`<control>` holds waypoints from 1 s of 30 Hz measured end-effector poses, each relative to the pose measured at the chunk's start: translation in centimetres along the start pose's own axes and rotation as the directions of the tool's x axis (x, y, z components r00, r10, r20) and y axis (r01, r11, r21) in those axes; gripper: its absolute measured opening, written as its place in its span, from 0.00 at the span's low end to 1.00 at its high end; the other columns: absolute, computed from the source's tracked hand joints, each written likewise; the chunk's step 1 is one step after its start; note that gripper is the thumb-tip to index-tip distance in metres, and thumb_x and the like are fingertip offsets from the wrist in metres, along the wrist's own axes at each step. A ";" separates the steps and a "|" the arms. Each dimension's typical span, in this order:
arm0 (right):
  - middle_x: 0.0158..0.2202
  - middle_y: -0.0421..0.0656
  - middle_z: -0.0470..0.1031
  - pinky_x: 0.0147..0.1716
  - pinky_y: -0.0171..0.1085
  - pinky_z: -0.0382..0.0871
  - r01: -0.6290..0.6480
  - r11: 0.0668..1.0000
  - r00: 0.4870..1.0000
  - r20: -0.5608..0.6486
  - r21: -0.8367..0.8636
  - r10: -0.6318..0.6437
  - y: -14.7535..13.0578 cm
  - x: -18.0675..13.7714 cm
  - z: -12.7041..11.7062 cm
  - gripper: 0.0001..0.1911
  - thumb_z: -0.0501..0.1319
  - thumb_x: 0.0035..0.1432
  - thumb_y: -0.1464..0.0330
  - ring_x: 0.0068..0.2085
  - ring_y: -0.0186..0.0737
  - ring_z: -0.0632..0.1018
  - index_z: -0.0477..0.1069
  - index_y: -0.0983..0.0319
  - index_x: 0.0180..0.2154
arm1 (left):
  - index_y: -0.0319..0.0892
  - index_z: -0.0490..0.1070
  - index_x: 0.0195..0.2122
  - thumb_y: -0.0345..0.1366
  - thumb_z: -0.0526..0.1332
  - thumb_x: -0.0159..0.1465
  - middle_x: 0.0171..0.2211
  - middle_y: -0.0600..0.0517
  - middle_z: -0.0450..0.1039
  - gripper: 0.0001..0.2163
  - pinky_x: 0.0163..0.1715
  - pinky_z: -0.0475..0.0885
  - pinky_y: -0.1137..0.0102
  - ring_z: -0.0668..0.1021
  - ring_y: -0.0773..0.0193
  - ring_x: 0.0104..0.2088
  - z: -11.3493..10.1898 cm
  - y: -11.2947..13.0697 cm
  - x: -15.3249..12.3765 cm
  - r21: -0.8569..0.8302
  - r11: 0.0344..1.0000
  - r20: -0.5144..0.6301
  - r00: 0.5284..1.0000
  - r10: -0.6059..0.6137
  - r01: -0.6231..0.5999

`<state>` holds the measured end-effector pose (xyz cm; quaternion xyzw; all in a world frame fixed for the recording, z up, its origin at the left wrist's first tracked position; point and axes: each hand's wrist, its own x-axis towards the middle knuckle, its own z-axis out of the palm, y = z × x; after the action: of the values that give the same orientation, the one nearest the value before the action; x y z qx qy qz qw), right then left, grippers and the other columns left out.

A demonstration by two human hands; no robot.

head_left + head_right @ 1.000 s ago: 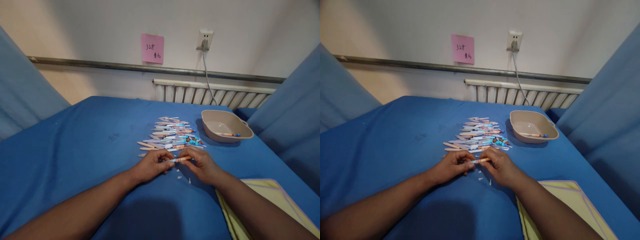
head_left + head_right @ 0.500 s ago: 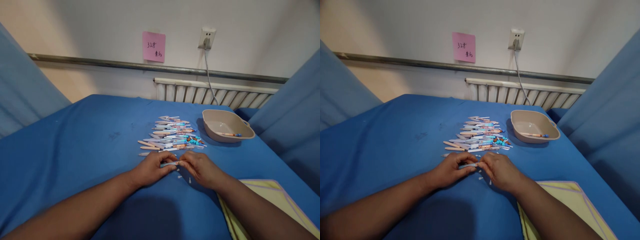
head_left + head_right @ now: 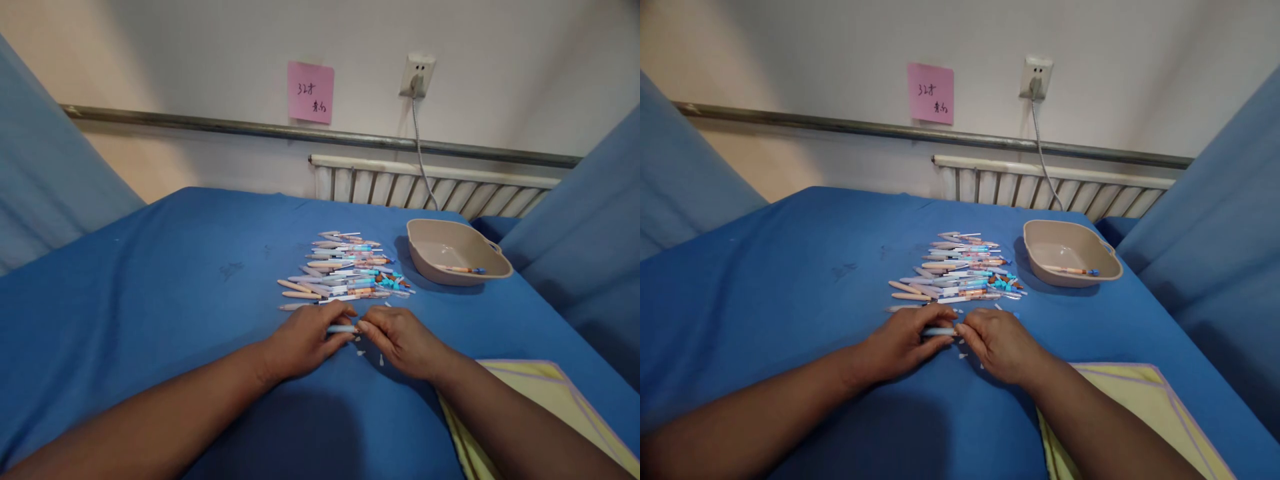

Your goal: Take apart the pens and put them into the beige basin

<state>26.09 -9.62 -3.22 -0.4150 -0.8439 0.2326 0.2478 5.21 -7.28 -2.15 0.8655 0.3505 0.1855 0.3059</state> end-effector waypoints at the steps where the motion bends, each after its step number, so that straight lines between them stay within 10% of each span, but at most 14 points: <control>1: 0.29 0.40 0.70 0.31 0.34 0.60 -0.023 1.000 1.000 -0.004 0.013 0.023 -0.1 0.0 0.0 0.10 0.51 0.65 0.64 0.32 0.35 0.71 0.66 0.60 0.33 | 0.45 0.65 0.47 0.38 0.58 0.63 0.40 0.52 0.77 0.12 0.39 0.68 0.70 0.78 0.61 0.41 0.0 0.0 0.0 0.007 1.000 0.009 1.000 0.002 -0.002; 30: 0.24 0.38 0.68 0.26 0.31 0.58 -0.100 0.984 0.992 0.088 0.150 0.087 -0.5 0.1 0.0 0.16 0.49 0.65 0.63 0.26 0.32 0.69 0.65 0.62 0.27 | 0.45 0.64 0.50 0.42 0.53 0.66 0.43 0.49 0.75 0.14 0.41 0.68 0.67 0.77 0.58 0.43 -0.1 -0.1 -0.1 0.243 0.963 0.075 0.992 0.101 -0.117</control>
<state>25.74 -9.78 -2.87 -0.4241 -0.8124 0.3251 0.2336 5.02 -7.20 -2.14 0.9202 0.3131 0.1301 0.1957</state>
